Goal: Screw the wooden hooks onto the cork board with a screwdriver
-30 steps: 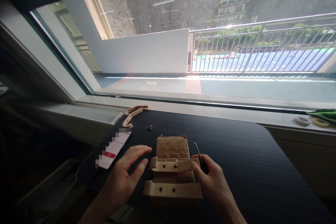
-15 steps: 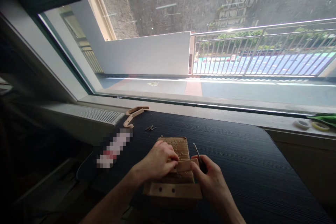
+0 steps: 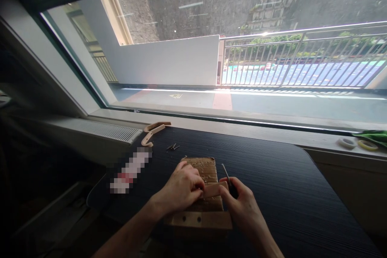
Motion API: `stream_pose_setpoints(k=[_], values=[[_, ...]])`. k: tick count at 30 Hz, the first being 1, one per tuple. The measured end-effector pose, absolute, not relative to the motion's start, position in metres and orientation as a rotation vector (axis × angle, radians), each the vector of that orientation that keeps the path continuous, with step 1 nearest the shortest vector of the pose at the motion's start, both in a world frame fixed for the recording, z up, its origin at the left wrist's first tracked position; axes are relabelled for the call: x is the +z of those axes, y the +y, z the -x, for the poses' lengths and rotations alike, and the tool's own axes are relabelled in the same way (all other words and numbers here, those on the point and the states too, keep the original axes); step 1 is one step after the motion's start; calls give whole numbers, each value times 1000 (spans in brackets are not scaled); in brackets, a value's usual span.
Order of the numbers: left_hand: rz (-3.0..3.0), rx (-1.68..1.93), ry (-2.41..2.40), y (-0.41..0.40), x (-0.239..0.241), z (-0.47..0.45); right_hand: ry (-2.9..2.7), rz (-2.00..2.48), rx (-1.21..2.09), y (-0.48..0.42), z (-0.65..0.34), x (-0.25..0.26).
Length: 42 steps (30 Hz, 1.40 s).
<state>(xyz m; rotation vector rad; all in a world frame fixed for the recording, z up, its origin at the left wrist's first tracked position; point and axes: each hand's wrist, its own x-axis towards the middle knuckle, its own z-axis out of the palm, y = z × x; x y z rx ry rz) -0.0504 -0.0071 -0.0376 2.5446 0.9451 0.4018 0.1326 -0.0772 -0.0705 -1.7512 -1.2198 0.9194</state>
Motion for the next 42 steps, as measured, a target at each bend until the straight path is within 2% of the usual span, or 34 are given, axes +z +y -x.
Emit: stream_pose_setpoints(k=[14, 19, 25, 30, 35, 42], values=[[-2625, 291, 829, -2, -38, 51, -1368, 1806, 966, -77, -136, -73], [-2598, 255, 828, 0, -37, 51, -1353, 1932, 821, -84, -149, -63], [-2578, 173, 855, -1, -33, 49, -1885, 1757, 744, -102, -164, -17], [-2544, 106, 929, -3, -28, 45, -2176, 1780, 634, -95, -145, 17], [-2576, 62, 964, -4, -25, 45, -2404, 1737, 457, -76, -132, 18], [-2574, 74, 970, -3, -31, 46, -2541, 1662, 427, -66, -130, 15]])
